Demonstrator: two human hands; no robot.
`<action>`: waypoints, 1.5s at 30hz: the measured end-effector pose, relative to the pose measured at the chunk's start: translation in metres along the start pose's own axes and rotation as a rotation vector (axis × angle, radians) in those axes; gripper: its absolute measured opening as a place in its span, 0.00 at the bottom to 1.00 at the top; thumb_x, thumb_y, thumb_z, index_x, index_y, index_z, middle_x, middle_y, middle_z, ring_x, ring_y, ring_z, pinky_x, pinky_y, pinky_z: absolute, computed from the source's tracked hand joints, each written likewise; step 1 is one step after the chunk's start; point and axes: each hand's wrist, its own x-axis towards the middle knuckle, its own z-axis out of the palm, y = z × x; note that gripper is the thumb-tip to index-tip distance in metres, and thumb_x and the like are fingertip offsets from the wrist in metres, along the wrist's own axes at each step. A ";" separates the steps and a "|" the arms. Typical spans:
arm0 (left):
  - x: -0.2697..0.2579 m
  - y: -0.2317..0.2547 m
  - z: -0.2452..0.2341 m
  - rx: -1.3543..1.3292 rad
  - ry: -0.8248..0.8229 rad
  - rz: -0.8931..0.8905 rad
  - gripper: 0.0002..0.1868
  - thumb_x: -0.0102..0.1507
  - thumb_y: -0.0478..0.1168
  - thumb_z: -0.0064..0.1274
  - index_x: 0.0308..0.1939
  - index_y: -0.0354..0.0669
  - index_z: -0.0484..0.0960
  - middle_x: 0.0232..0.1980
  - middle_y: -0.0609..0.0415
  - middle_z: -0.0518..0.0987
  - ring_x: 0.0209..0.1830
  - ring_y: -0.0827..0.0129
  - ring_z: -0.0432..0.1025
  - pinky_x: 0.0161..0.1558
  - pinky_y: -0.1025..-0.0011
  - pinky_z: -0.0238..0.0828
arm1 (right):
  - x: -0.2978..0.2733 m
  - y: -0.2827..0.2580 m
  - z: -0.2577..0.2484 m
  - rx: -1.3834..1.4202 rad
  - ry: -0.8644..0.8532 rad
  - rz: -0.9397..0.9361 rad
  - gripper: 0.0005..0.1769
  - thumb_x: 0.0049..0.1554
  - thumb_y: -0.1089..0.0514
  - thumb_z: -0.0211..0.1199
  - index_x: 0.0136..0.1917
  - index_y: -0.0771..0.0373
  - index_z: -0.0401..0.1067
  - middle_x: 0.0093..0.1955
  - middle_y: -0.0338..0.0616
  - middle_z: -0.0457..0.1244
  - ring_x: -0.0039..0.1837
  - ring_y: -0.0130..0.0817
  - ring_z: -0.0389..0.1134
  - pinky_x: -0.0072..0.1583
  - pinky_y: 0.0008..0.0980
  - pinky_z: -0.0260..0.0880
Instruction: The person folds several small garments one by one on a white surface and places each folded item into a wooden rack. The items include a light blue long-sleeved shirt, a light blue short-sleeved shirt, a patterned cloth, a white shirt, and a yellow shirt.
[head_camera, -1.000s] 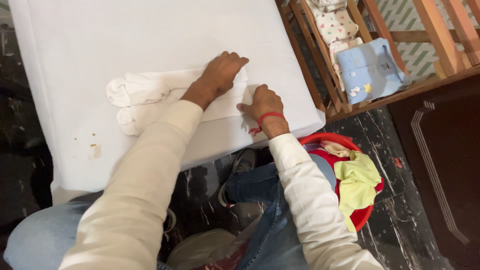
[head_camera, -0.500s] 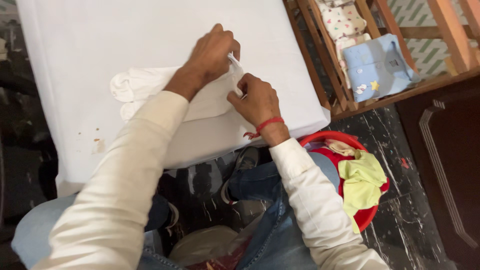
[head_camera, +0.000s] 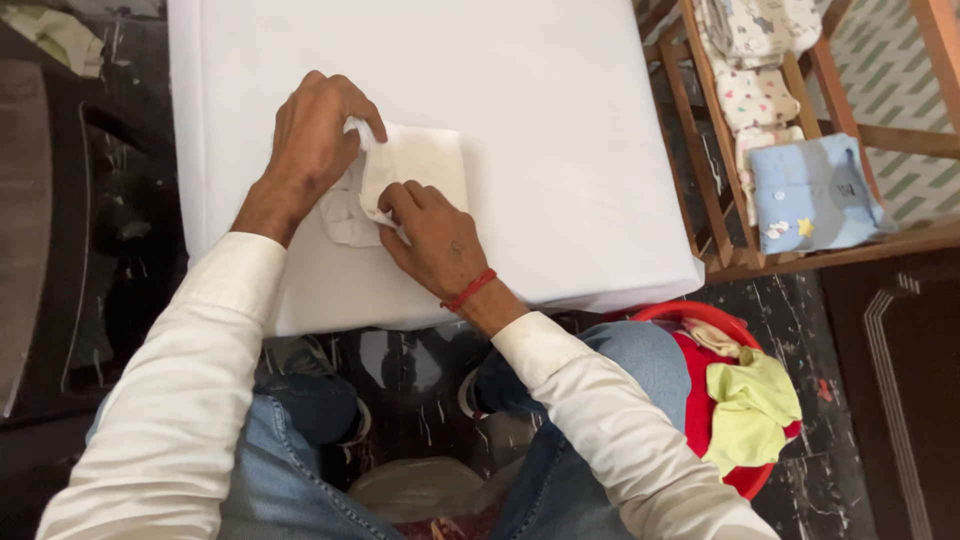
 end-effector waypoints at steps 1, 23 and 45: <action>-0.002 -0.004 0.002 0.008 0.004 -0.022 0.20 0.48 0.17 0.57 0.31 0.48 0.90 0.43 0.54 0.83 0.45 0.56 0.70 0.49 0.61 0.73 | 0.000 -0.002 0.005 -0.015 -0.022 -0.011 0.11 0.56 0.59 0.67 0.50 0.58 0.68 0.44 0.39 0.64 0.48 0.38 0.69 0.44 0.38 0.71; -0.036 -0.031 0.033 0.018 0.126 -0.420 0.29 0.48 0.44 0.78 0.47 0.34 0.83 0.47 0.37 0.81 0.47 0.45 0.75 0.47 0.55 0.72 | 0.025 0.095 0.004 0.198 0.009 0.694 0.22 0.57 0.46 0.70 0.55 0.65 0.76 0.42 0.42 0.71 0.41 0.31 0.72 0.46 0.31 0.74; -0.055 0.017 0.083 0.237 -0.064 0.126 0.37 0.71 0.48 0.39 0.80 0.32 0.55 0.83 0.43 0.51 0.84 0.54 0.42 0.79 0.51 0.39 | 0.010 0.074 0.020 -0.141 -0.228 0.114 0.41 0.70 0.35 0.37 0.84 0.65 0.41 0.87 0.53 0.37 0.87 0.47 0.32 0.81 0.53 0.25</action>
